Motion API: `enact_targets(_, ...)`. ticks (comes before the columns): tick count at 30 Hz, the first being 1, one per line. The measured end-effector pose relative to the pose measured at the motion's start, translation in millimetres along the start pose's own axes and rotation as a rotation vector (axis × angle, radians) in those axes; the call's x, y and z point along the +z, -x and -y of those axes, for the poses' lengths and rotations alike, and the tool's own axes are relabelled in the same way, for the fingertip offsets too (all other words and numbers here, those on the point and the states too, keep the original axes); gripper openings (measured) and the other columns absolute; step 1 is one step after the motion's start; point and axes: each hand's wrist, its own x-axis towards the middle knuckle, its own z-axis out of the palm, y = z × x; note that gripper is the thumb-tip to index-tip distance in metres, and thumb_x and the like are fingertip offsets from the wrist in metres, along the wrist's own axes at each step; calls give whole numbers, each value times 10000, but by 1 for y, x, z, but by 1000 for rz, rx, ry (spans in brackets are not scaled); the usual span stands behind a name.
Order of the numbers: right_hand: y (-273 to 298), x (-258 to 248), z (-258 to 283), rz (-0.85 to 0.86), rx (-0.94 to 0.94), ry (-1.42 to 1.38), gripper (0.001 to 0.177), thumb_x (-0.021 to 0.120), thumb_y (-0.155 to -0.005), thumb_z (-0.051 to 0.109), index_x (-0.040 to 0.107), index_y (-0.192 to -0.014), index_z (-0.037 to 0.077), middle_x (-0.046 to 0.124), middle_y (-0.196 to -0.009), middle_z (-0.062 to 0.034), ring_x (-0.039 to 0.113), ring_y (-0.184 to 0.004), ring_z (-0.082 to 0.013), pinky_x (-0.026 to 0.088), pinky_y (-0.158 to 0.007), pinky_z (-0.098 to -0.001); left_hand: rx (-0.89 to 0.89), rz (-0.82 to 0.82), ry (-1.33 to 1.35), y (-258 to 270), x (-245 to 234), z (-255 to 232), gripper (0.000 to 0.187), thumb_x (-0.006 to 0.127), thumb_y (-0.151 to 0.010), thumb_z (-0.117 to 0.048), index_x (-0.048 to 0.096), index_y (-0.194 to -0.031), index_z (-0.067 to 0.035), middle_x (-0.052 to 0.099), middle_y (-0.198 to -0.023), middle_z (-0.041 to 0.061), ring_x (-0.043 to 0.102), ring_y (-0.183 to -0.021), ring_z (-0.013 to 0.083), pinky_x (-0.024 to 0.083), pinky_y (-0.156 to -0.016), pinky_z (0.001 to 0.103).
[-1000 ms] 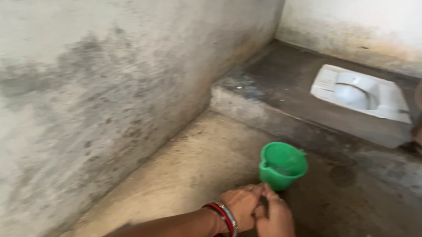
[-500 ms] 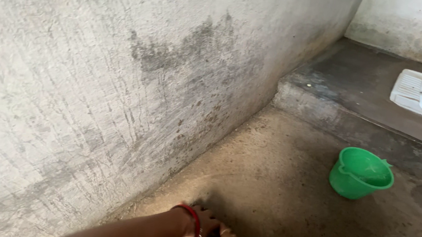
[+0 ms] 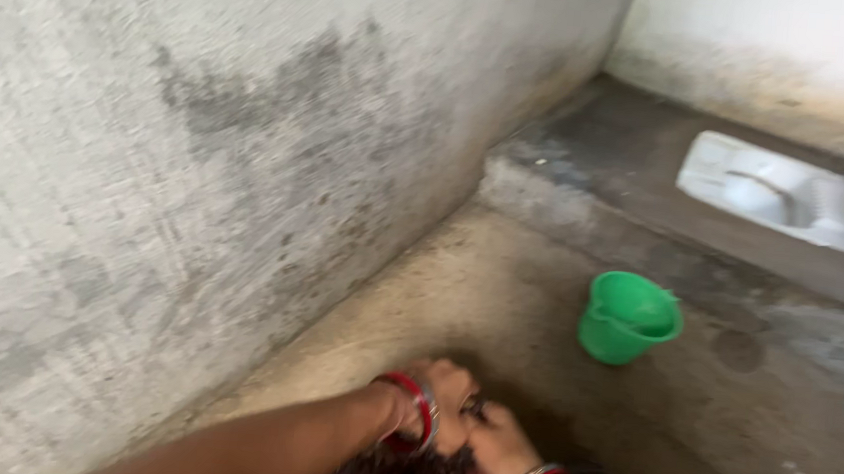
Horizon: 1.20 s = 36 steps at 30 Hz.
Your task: The person washes a green and purple patterned cloth by hand in a bucket of water. They scrub and wring the cloth repeatedly, then rinse it under running water from a tap before wringing it out again.
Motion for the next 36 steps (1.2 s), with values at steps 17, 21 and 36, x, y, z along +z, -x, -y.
enact_targets(17, 211, -306, 328, -627, -315, 562, 452, 663, -895, 373, 801, -845, -55, 720, -718, -116, 590, -608, -190, 461, -558, -368, 423, -314, 76, -51, -195, -332, 366, 695, -564, -264, 870, -791, -34, 800, -800, 207, 774, -768, 321, 603, -701, 409)
enact_targets(21, 215, -364, 317, -671, -487, 573, 306, 657, -789, 147, 776, -1029, -2, 803, -945, -142, 716, -850, -208, 570, -750, -362, 453, -598, 209, -92, -155, -367, 407, 742, -710, -362, 767, -1042, -128, 762, -1031, 197, 724, -987, 359, 573, -862, 450)
enact_targets(36, 142, -509, 110, -760, -97, 946, 517, 838, -714, 185, 702, -1213, 176, 721, -1248, -146, 681, -1184, -345, 536, -1008, -418, 334, -410, 121, -274, 38, -414, 420, 793, -850, -252, 721, -1245, -130, 625, -1365, 142, 532, -1316, 417, 546, -1006, 472)
